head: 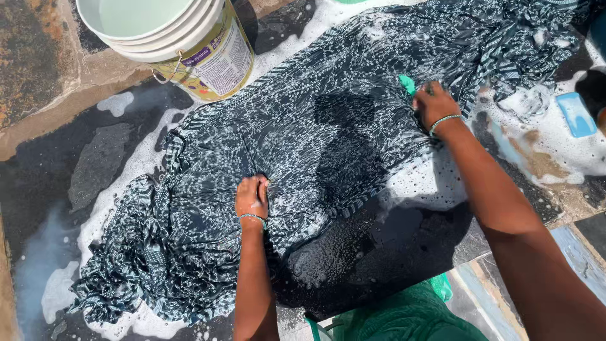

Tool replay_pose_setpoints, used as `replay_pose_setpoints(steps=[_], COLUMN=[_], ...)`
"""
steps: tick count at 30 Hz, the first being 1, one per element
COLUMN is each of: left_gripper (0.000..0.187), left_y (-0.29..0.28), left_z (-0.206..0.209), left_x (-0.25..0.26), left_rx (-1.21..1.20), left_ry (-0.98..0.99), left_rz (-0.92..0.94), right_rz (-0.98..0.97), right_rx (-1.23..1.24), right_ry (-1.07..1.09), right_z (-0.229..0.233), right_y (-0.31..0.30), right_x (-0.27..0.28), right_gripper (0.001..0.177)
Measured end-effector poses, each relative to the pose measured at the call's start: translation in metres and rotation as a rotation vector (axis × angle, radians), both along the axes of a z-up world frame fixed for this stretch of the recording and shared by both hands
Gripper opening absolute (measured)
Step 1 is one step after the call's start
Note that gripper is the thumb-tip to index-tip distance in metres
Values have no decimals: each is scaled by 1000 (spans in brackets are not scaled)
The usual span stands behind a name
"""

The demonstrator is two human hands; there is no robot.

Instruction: The person washes a piece of patterned fabric by hand on a stone surface using a small brush and soapy water from a bucket, scrubbing the material and then folding and squeezing it.

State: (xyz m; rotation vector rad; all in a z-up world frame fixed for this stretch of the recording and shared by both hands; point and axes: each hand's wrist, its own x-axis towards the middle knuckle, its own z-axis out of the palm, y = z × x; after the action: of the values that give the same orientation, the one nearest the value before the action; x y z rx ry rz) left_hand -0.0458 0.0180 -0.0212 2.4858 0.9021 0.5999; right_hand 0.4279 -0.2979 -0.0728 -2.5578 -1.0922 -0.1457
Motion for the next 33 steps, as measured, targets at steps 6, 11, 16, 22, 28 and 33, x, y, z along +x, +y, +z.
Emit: replay_pose_setpoints(steps=[6,11,16,22,28,33], left_gripper=[18,34,57,56,59,56], left_y=[-25,7,39,70,80,91], left_z=[41,31,13,9,2,8], left_x=[-131,-66,-24,-58,-62,-80], left_rx=[-276,140,76,7,51,9], left_ry=[-24,138,281,331,338,345], left_rz=[262,382,335,461,478,451], right_rz=[-56,-32,756,41,62,925], right_rx=[-452,343,221,104,113,64], right_ry=[166,54,-95,-267,-94,31], right_z=[56,35,36,40,27,42], right_y=[-82,115,240,146,172,258], right_x=[46,-115,-363,-23,-105,-399], right_gripper=[12,48,54,69,67,59])
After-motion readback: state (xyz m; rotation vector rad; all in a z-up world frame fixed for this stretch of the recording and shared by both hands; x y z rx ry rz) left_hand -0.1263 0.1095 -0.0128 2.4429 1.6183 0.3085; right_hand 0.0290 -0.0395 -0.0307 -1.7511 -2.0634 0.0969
